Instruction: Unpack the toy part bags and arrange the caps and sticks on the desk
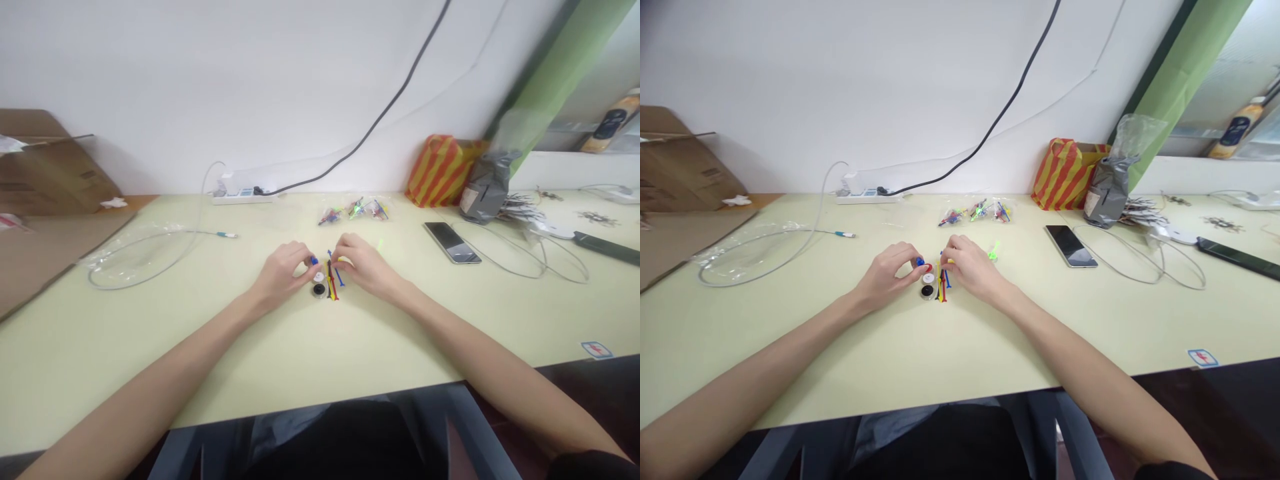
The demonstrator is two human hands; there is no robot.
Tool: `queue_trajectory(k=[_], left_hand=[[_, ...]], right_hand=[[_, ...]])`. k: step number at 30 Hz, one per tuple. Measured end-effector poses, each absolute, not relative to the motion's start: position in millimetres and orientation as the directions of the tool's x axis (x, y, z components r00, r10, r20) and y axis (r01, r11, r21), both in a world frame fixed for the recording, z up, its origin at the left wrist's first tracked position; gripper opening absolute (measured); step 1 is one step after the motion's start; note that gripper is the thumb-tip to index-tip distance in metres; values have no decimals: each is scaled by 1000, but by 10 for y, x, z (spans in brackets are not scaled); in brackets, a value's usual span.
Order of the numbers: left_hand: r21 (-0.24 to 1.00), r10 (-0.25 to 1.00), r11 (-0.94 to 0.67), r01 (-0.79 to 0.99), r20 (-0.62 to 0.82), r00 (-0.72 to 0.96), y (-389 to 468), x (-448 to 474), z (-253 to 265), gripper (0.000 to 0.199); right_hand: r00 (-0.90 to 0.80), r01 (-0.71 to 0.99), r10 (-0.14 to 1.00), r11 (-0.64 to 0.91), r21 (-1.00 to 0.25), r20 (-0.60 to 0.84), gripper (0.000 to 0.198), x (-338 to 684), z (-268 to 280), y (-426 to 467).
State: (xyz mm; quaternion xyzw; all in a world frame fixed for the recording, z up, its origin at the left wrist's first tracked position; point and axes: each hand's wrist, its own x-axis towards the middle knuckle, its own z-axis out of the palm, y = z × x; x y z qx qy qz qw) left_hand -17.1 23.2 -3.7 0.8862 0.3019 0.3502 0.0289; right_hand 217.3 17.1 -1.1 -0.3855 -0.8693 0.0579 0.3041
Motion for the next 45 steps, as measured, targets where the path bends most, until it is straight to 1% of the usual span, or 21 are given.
queue_trajectory(k=[2, 6, 16, 19, 23, 27, 30, 32, 35, 38, 42, 45], left_hand=[[263, 558, -813, 519, 605, 568, 236, -172, -43, 18], [267, 571, -804, 531, 594, 566, 231, -169, -37, 17], [274, 576, -804, 528, 576, 579, 221, -173, -16, 17], [273, 581, -800, 535, 573, 577, 222, -171, -21, 18], [270, 580, -801, 534, 570, 581, 213, -157, -18, 18], [273, 570, -811, 518, 567, 594, 202, -145, -10, 19], [268, 546, -829, 491, 577, 608, 200, -144, -9, 22], [258, 524, -843, 472, 588, 616, 197, -147, -9, 27], [244, 503, -857, 454, 592, 630, 186, -147, -2, 34], [240, 496, -861, 449, 595, 632, 169, -142, 10, 35], [233, 502, -856, 462, 588, 634, 158, -139, 17, 39], [235, 509, -852, 468, 579, 636, 155, -139, 27, 39]], right_hand=[[-570, 624, 681, 723, -296, 461, 14, 2127, -55, 141], [-613, 636, 666, 735, -236, 425, 17, 2082, -131, 128], [-626, 658, 667, 730, -185, 404, 18, 2070, -113, 132], [-629, 648, 656, 739, -185, 418, 18, 2074, -91, 120], [-567, 629, 641, 742, -231, 517, 18, 2092, -11, 89], [-472, 602, 656, 728, -328, 589, 17, 2099, 43, 56], [-464, 505, 648, 754, -421, 604, 14, 2076, 44, 25], [-487, 429, 621, 782, -452, 614, 12, 2051, 36, 2], [-493, 365, 602, 798, -479, 628, 10, 2024, 22, -21], [-485, 349, 607, 795, -497, 630, 10, 2031, 14, -14], [-529, 349, 591, 806, -479, 609, 10, 2062, 10, 10], [-533, 351, 574, 819, -454, 622, 8, 2062, 22, 3]])
